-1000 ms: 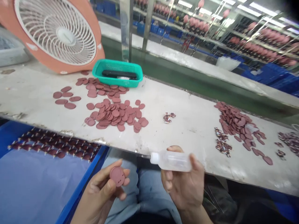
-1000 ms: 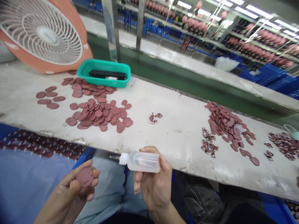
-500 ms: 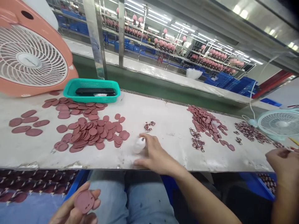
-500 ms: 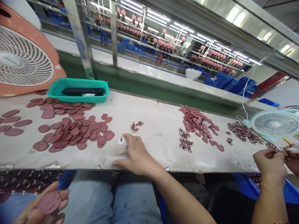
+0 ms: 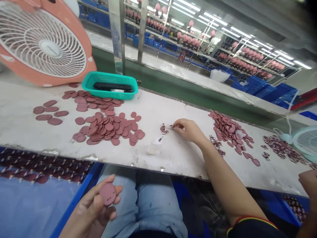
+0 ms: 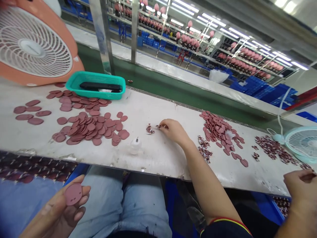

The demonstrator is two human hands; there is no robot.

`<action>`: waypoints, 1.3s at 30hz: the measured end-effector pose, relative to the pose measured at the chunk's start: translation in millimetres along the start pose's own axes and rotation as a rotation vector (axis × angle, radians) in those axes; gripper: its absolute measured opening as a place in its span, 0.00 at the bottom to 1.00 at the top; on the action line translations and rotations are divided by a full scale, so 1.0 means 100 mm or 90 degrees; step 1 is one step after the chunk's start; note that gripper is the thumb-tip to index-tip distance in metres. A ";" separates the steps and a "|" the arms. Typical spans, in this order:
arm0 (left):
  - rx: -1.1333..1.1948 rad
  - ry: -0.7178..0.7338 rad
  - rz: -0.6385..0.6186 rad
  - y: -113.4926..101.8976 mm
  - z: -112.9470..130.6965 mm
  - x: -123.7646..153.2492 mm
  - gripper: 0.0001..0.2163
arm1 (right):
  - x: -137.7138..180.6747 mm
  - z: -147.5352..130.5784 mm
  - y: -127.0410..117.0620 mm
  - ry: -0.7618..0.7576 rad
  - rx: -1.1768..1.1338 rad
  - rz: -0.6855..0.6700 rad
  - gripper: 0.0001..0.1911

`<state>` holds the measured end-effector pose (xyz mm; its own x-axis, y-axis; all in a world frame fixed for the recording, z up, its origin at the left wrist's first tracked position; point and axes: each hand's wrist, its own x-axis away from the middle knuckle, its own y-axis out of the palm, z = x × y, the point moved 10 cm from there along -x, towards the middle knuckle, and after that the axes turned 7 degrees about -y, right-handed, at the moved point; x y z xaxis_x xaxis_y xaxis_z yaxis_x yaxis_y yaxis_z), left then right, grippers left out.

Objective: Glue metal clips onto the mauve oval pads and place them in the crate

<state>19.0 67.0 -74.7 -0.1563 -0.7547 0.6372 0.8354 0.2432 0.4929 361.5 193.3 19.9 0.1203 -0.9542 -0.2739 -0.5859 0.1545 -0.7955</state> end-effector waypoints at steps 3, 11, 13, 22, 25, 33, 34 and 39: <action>-0.008 -0.019 0.009 0.03 -0.03 0.08 0.22 | 0.37 -0.28 -0.14 0.024 -0.077 0.104 0.09; -0.055 -0.053 -0.058 0.17 -0.11 0.16 0.19 | 0.94 -1.80 0.60 -0.024 -0.538 -0.058 0.11; -0.070 -0.060 -0.123 0.22 -0.14 0.15 0.15 | 0.94 -1.95 0.64 -0.070 -0.505 -0.047 0.10; -0.090 -0.030 -0.190 0.31 -0.10 0.18 0.14 | 0.91 -2.02 0.71 -0.125 -0.447 -0.048 0.08; -0.071 -0.040 -0.181 0.29 -0.12 0.17 0.15 | 0.91 -2.08 0.69 -0.158 -0.428 -0.053 0.07; -0.042 -0.053 -0.184 0.26 -0.15 0.19 0.16 | 0.91 -2.18 0.64 -0.221 -0.382 -0.071 0.08; -0.042 -0.054 -0.186 0.26 -0.15 0.19 0.16 | 0.90 -2.20 0.64 -0.229 -0.374 -0.068 0.08; -0.042 -0.064 -0.152 0.21 -0.17 0.18 0.17 | 0.91 -2.25 0.62 -0.257 -0.356 -0.059 0.07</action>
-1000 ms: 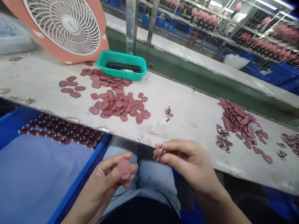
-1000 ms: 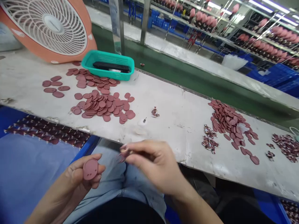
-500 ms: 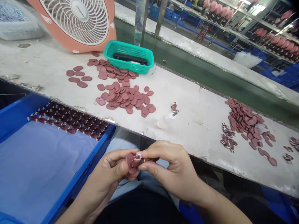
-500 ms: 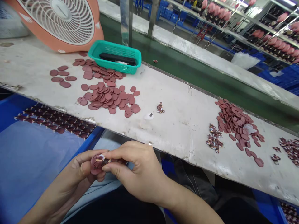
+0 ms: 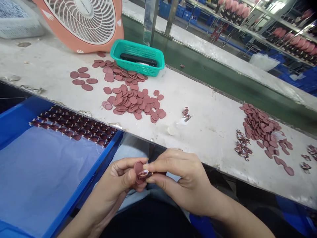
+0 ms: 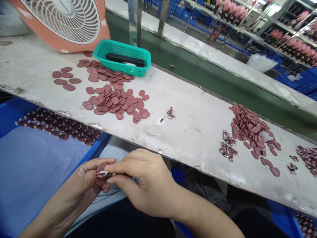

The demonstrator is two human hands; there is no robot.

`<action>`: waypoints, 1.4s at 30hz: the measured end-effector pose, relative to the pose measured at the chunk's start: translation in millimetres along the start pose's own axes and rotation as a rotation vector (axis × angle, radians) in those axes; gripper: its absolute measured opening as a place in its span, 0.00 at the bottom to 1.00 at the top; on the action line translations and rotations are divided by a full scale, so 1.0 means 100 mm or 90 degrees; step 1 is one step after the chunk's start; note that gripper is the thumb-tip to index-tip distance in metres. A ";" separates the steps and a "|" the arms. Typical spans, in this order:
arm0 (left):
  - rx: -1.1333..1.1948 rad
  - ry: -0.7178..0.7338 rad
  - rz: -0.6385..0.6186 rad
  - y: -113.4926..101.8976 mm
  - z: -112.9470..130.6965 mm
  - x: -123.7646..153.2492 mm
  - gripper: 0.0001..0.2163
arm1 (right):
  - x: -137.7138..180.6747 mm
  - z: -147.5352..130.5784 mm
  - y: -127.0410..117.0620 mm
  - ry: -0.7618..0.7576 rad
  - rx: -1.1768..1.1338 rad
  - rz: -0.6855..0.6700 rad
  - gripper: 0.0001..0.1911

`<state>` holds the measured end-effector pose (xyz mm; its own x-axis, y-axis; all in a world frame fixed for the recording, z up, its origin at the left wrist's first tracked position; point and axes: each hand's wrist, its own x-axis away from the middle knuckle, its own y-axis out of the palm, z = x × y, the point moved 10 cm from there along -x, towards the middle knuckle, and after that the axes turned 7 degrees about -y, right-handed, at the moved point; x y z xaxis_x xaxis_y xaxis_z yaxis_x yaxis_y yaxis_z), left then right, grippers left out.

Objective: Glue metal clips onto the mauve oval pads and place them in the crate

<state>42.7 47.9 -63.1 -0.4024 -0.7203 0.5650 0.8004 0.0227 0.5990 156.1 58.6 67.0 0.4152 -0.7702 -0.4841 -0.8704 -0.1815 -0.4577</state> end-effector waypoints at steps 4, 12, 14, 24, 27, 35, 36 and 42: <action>0.014 0.001 0.010 -0.01 -0.01 0.01 0.16 | -0.01 -0.04 0.02 -0.021 0.007 -0.010 0.07; 0.006 0.011 -0.016 0.04 0.03 0.04 0.15 | -0.01 -0.07 0.05 -0.022 -0.026 -0.017 0.07; 0.008 0.004 -0.027 0.04 0.01 0.04 0.15 | 0.01 -0.06 0.06 -0.015 -0.028 -0.019 0.08; 0.025 -0.008 -0.009 0.02 -0.01 0.02 0.14 | 0.02 -0.04 0.06 -0.021 -0.016 -0.004 0.07; 0.022 -0.010 0.003 0.01 -0.01 0.03 0.15 | 0.02 -0.04 0.05 -0.021 -0.006 0.005 0.07; 0.019 -0.029 0.028 -0.04 -0.06 0.03 0.17 | 0.05 0.02 0.07 -0.016 0.000 0.018 0.08; 0.019 -0.033 0.039 -0.05 -0.06 0.04 0.17 | 0.06 0.03 0.08 -0.013 -0.001 0.015 0.08; 0.028 -0.055 0.050 -0.01 -0.07 0.03 0.20 | 0.05 0.05 0.09 -0.009 -0.008 -0.011 0.09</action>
<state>43.5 40.9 -66.0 -0.3776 -0.6531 0.6564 0.8113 0.1084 0.5745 151.3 55.9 56.8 0.4334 -0.7581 -0.4872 -0.8663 -0.2016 -0.4570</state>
